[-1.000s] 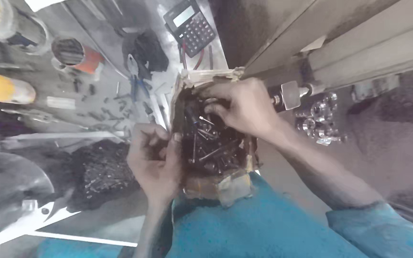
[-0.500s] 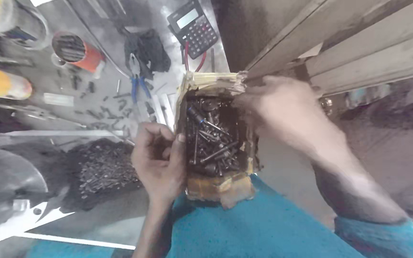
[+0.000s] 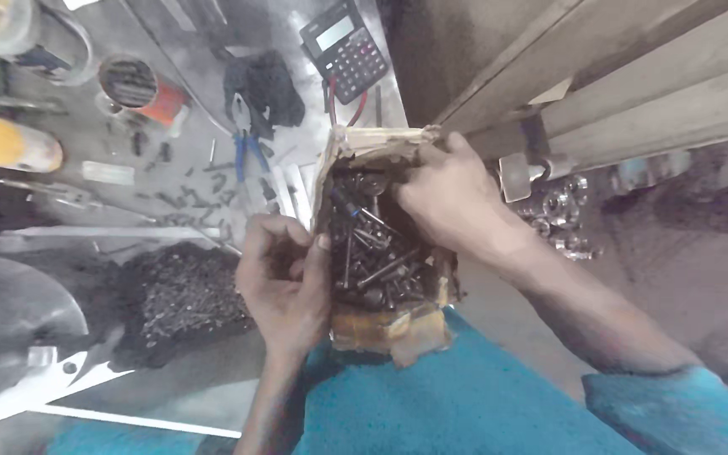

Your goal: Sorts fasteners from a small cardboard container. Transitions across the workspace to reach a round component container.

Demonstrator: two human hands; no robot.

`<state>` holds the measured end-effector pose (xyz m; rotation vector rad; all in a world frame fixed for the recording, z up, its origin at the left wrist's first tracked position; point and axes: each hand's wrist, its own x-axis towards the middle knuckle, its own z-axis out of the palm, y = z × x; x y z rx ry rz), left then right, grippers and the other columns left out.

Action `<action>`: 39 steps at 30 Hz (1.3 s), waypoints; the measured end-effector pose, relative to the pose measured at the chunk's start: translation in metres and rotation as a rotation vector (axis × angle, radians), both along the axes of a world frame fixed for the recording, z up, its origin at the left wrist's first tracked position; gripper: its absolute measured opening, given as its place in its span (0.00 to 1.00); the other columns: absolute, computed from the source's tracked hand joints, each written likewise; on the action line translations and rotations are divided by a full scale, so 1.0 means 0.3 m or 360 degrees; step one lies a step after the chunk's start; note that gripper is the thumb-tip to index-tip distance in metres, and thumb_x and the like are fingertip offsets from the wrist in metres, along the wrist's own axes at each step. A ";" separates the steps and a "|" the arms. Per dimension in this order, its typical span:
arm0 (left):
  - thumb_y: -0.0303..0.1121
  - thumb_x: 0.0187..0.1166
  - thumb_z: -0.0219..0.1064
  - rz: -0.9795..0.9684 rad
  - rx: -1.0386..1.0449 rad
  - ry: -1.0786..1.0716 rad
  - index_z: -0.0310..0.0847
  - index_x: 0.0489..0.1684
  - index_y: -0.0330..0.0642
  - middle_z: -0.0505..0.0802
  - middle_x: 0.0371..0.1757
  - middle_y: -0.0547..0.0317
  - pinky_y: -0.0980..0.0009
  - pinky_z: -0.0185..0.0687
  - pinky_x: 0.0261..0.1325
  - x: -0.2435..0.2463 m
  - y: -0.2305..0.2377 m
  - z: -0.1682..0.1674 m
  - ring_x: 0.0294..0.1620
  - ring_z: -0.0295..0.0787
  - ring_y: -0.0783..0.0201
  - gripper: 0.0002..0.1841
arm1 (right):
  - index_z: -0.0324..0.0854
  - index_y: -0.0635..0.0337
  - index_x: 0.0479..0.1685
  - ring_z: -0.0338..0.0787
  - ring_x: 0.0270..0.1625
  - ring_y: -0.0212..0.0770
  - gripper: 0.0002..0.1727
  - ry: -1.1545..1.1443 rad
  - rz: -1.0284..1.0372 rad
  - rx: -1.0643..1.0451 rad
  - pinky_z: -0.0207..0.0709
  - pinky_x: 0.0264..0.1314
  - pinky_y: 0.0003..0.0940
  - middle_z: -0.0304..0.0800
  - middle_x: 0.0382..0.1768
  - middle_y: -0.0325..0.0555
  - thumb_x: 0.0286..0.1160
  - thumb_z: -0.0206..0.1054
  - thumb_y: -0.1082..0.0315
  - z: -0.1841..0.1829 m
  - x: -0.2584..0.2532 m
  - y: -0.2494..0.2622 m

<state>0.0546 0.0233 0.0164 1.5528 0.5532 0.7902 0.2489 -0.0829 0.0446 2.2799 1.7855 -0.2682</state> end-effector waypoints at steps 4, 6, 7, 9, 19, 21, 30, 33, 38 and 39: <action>0.23 0.74 0.67 0.0029 0.0050 0.0025 0.74 0.46 0.49 0.83 0.34 0.78 0.85 0.80 0.31 0.003 -0.005 -0.003 0.28 0.79 0.83 0.11 | 0.85 0.61 0.32 0.91 0.42 0.59 0.08 -0.0078 -0.0021 0.0234 0.78 0.53 0.59 0.89 0.29 0.54 0.73 0.62 0.80 -0.041 0.002 0.014; 0.23 0.75 0.67 0.0065 0.0086 0.0035 0.74 0.48 0.49 0.84 0.36 0.79 0.85 0.81 0.33 -0.002 -0.006 -0.005 0.31 0.81 0.84 0.11 | 0.85 0.61 0.36 0.91 0.40 0.60 0.05 -0.0045 -0.0049 0.0437 0.78 0.34 0.55 0.90 0.33 0.55 0.73 0.63 0.75 -0.067 0.016 0.011; 0.23 0.75 0.67 0.0075 0.0104 0.0034 0.73 0.49 0.48 0.83 0.37 0.79 0.85 0.81 0.34 -0.004 -0.007 -0.007 0.33 0.81 0.84 0.11 | 0.86 0.59 0.38 0.92 0.37 0.59 0.05 -0.0037 -0.0087 0.0556 0.77 0.27 0.53 0.90 0.34 0.54 0.75 0.64 0.70 -0.073 0.019 0.007; 0.23 0.75 0.67 0.0072 0.0098 0.0018 0.72 0.47 0.50 0.82 0.37 0.80 0.85 0.82 0.35 -0.006 -0.008 -0.009 0.33 0.81 0.85 0.12 | 0.91 0.54 0.51 0.92 0.33 0.57 0.15 0.0016 -0.0229 0.0700 0.77 0.24 0.54 0.93 0.37 0.52 0.79 0.67 0.55 -0.057 0.032 0.007; 0.22 0.74 0.66 0.0069 0.0033 -0.0035 0.73 0.47 0.51 0.85 0.37 0.80 0.84 0.85 0.35 -0.006 -0.008 -0.003 0.33 0.83 0.84 0.13 | 0.92 0.47 0.46 0.94 0.37 0.47 0.13 0.0447 -0.0514 0.0667 0.82 0.39 0.58 0.95 0.35 0.43 0.76 0.66 0.53 0.120 0.127 -0.037; 0.22 0.74 0.67 0.0063 0.0021 -0.0054 0.74 0.48 0.51 0.85 0.37 0.80 0.84 0.85 0.36 -0.003 -0.008 -0.006 0.33 0.83 0.83 0.13 | 0.92 0.45 0.49 0.94 0.40 0.48 0.13 0.0446 -0.0481 0.0559 0.83 0.41 0.61 0.96 0.39 0.43 0.77 0.67 0.53 0.132 0.116 -0.050; 0.23 0.74 0.67 0.0034 0.0000 -0.0052 0.73 0.46 0.52 0.83 0.34 0.81 0.86 0.80 0.32 -0.005 -0.001 -0.006 0.29 0.80 0.85 0.12 | 0.83 0.54 0.25 0.87 0.31 0.62 0.06 0.0361 -0.0215 -0.0309 0.72 0.27 0.61 0.83 0.23 0.52 0.58 0.76 0.66 0.097 -0.033 0.016; 0.22 0.74 0.66 0.0028 0.0022 -0.0033 0.73 0.46 0.51 0.82 0.33 0.80 0.87 0.78 0.29 -0.006 -0.001 -0.007 0.27 0.78 0.84 0.12 | 0.80 0.56 0.23 0.86 0.32 0.62 0.08 0.0177 -0.0242 -0.0394 0.72 0.30 0.62 0.83 0.23 0.53 0.64 0.73 0.66 0.058 -0.074 0.053; 0.24 0.74 0.67 0.0041 0.0019 -0.0033 0.73 0.46 0.51 0.82 0.32 0.80 0.87 0.76 0.27 -0.010 0.004 -0.007 0.25 0.76 0.85 0.12 | 0.87 0.56 0.42 0.89 0.31 0.65 0.06 0.0022 -0.0412 0.0157 0.73 0.23 0.61 0.88 0.30 0.57 0.70 0.67 0.71 0.074 -0.012 0.045; 0.24 0.74 0.67 0.0049 0.0020 -0.0049 0.73 0.46 0.51 0.82 0.33 0.80 0.87 0.76 0.28 -0.008 0.003 -0.013 0.27 0.76 0.85 0.11 | 0.87 0.53 0.46 0.91 0.34 0.64 0.08 0.0078 -0.0455 0.0215 0.75 0.26 0.63 0.90 0.33 0.56 0.71 0.69 0.67 0.087 0.022 0.043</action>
